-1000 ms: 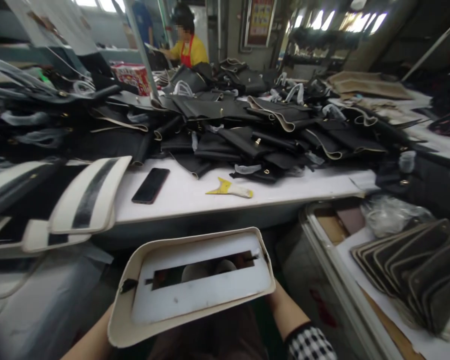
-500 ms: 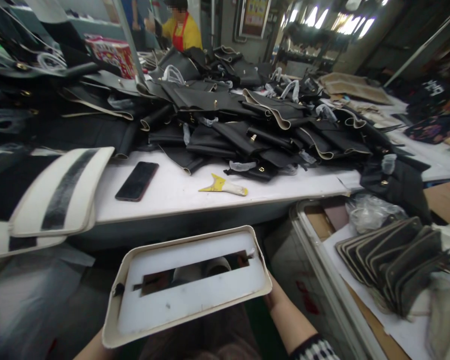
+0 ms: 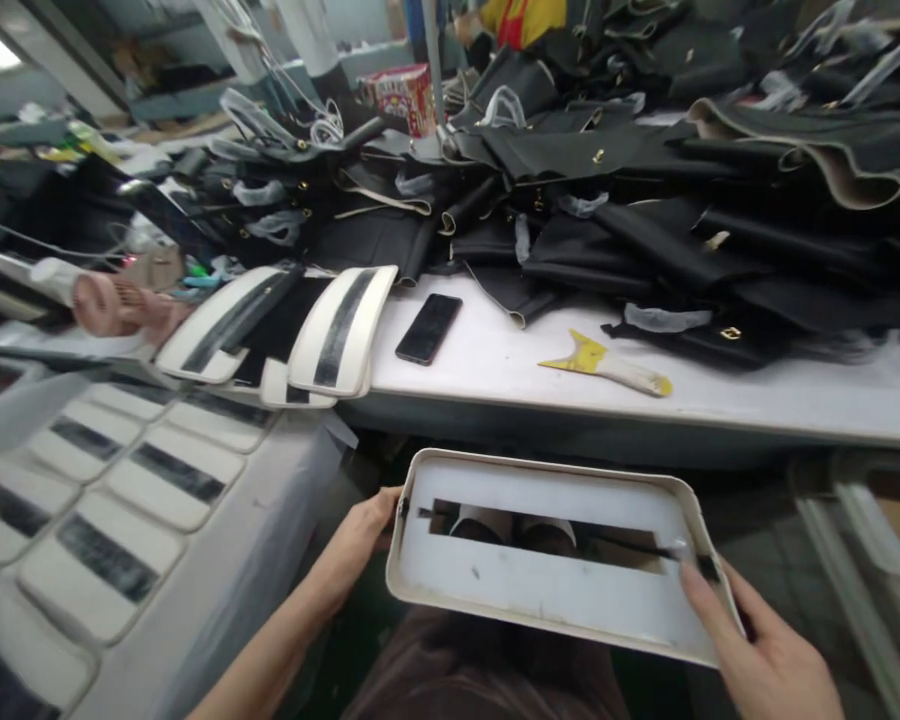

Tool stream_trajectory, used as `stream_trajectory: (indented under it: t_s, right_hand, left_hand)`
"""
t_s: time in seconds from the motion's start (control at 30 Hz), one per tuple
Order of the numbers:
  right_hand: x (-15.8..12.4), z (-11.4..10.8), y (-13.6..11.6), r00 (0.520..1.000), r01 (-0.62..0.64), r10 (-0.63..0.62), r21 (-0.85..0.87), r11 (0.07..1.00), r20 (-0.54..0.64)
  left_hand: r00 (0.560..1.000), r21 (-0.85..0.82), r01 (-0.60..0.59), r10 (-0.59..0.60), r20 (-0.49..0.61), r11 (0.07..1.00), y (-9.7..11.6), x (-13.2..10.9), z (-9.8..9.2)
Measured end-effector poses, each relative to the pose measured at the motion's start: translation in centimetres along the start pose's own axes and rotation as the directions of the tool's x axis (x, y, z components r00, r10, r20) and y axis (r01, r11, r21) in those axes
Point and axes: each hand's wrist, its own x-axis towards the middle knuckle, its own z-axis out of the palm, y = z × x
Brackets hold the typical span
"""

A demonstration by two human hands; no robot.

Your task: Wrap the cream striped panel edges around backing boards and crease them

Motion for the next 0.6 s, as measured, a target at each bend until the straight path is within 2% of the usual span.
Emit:
stream_trajectory:
  t_s: [0.07,0.13,0.23,0.3,0.37,0.47,0.53,0.6]
  right_hand:
    - [0.2,-0.5,-0.8,0.999,0.032,-0.027,-0.215,0.976,0.028]
    - [-0.2,-1.0,-1.8,0.991,0.132,-0.122,-0.294,0.946,0.053]
    - [-1.2,-1.3,-3.2,0.938,0.345,-0.334,-0.323,0.881,0.089]
    - [-1.3,-1.2,-3.7,0.901,0.432,-0.417,-0.314,0.846,0.116]
    - [-1.0,-1.2,-3.8,0.879,0.475,-0.463,-0.320,0.820,0.118]
    - [-0.4,-1.3,-4.0,0.860,0.504,-0.493,-0.369,0.781,0.132]
    - [-0.2,-1.4,-4.2,0.860,0.507,-0.484,-0.379,0.774,0.163]
    - [-0.2,-1.5,-4.3,0.864,0.504,-0.463,-0.358,0.786,0.200]
  left_hand:
    - [0.994,0.319,-0.098,0.110,-0.020,0.943,1.4,-1.3,-0.4]
    - [0.992,0.585,-0.093,0.127,-0.018,0.805,2.6,-1.8,-0.4]
    - [1.000,0.819,-0.012,0.031,-0.007,0.574,3.3,-1.1,-0.3]
    - [0.998,0.884,0.024,-0.056,0.003,0.467,3.2,-0.1,-0.2]
    - [0.991,0.899,0.039,-0.134,0.022,0.436,3.0,0.7,-0.1]
    - [0.980,0.893,0.047,-0.194,0.045,0.449,2.6,1.2,0.0]
    - [0.983,0.895,0.045,-0.178,0.040,0.445,2.3,1.3,0.1]
    - [0.995,0.877,0.039,-0.096,0.008,0.478,2.0,1.3,0.3]
